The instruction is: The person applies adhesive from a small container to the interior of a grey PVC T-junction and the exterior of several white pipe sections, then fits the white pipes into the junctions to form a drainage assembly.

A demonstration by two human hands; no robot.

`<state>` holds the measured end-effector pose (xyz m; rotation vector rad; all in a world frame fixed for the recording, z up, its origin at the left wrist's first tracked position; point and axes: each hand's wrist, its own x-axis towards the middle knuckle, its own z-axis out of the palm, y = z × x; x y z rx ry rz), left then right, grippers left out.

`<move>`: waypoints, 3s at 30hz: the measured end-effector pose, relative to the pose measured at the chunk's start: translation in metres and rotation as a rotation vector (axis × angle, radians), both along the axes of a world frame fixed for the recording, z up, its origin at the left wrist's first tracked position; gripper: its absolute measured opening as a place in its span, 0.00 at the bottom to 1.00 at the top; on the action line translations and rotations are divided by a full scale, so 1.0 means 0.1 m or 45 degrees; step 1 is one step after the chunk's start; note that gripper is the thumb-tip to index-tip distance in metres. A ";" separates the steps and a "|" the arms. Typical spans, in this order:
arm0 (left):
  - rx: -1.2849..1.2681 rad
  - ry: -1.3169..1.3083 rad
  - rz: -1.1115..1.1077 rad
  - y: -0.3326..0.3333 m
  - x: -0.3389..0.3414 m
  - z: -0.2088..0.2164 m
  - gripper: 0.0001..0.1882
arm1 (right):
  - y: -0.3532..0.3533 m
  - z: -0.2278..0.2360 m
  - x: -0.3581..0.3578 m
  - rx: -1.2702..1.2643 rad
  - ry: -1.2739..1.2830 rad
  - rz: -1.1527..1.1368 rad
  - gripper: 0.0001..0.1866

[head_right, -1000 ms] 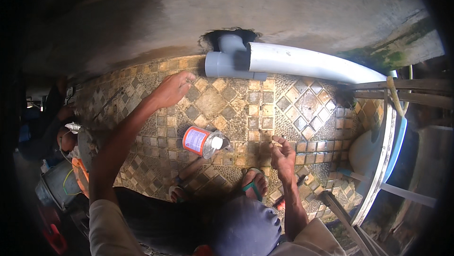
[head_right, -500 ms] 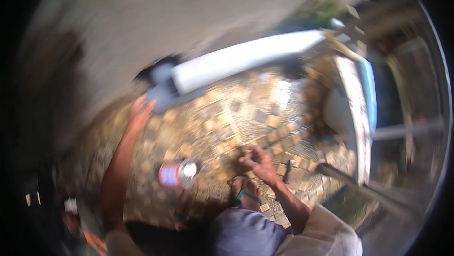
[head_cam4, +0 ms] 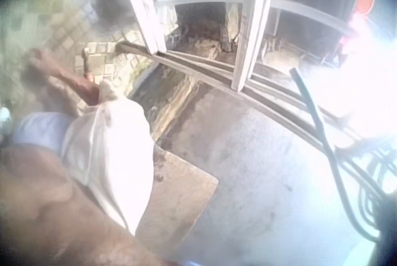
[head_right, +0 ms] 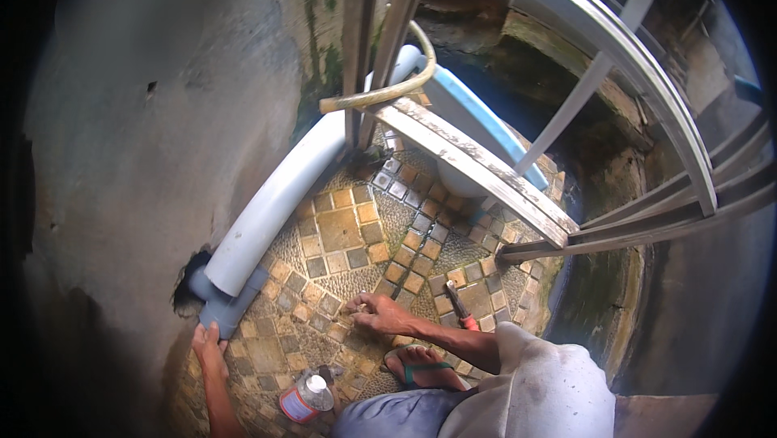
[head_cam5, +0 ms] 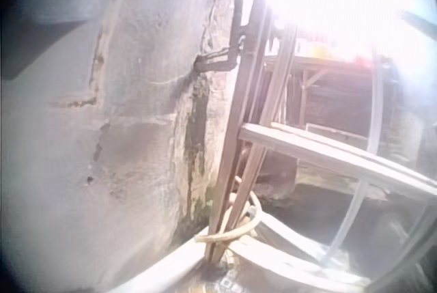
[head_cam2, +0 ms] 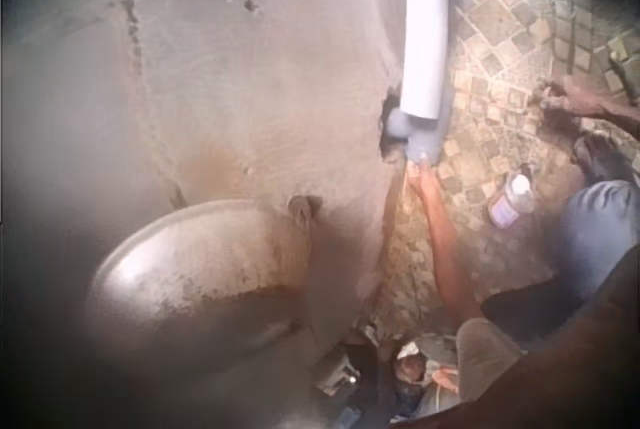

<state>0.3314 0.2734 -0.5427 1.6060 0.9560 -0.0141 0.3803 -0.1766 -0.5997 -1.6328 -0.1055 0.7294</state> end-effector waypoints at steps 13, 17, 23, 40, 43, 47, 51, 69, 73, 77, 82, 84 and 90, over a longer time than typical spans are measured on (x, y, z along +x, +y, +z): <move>-0.039 0.038 0.089 0.10 0.01 0.03 0.22 | 1.41 0.64 1.64 0.723 0.258 -0.612 0.59; -0.062 0.044 0.102 -0.05 0.08 0.04 0.21 | 1.60 0.45 1.96 0.840 0.351 -0.680 0.50; -0.068 0.045 0.197 -0.02 0.04 -0.14 0.38 | 1.87 0.20 2.31 0.804 0.181 -0.873 0.35; -0.300 -0.242 0.141 -0.08 0.06 -0.01 0.23 | 1.78 0.41 2.26 0.878 0.365 -0.585 0.33; -0.262 -0.364 0.120 -0.19 0.13 -0.04 0.23 | 1.72 0.40 2.30 0.867 0.343 -0.594 0.32; -0.213 -0.342 0.068 -0.19 -0.13 0.04 0.24 | 1.70 0.47 2.20 0.924 0.368 -0.557 0.29; -0.172 -0.141 0.068 -0.24 -0.60 0.30 0.25 | 1.70 0.54 2.18 1.010 0.376 -0.490 0.30; 0.055 0.005 0.212 -0.04 -3.22 1.15 0.34 | 2.46 0.62 1.04 0.762 0.373 -0.287 0.40; 0.098 0.059 0.482 -0.11 -3.87 1.38 0.31 | 2.46 0.47 0.94 0.639 0.495 -0.340 0.28; 0.003 -0.131 0.656 -0.29 -4.45 1.25 0.27 | 2.49 0.29 0.72 0.527 0.513 -0.233 0.28; 0.364 -0.371 0.917 -0.63 -4.58 0.80 0.20 | 2.54 0.29 0.71 0.375 0.521 -0.109 0.27; 0.355 -0.373 0.994 -0.73 -4.52 0.62 0.19 | 2.51 0.26 0.81 0.252 0.521 -0.128 0.30; 0.127 -0.600 1.320 -1.03 -4.43 -0.32 0.21 | 2.02 0.32 0.59 -0.012 0.180 0.000 0.40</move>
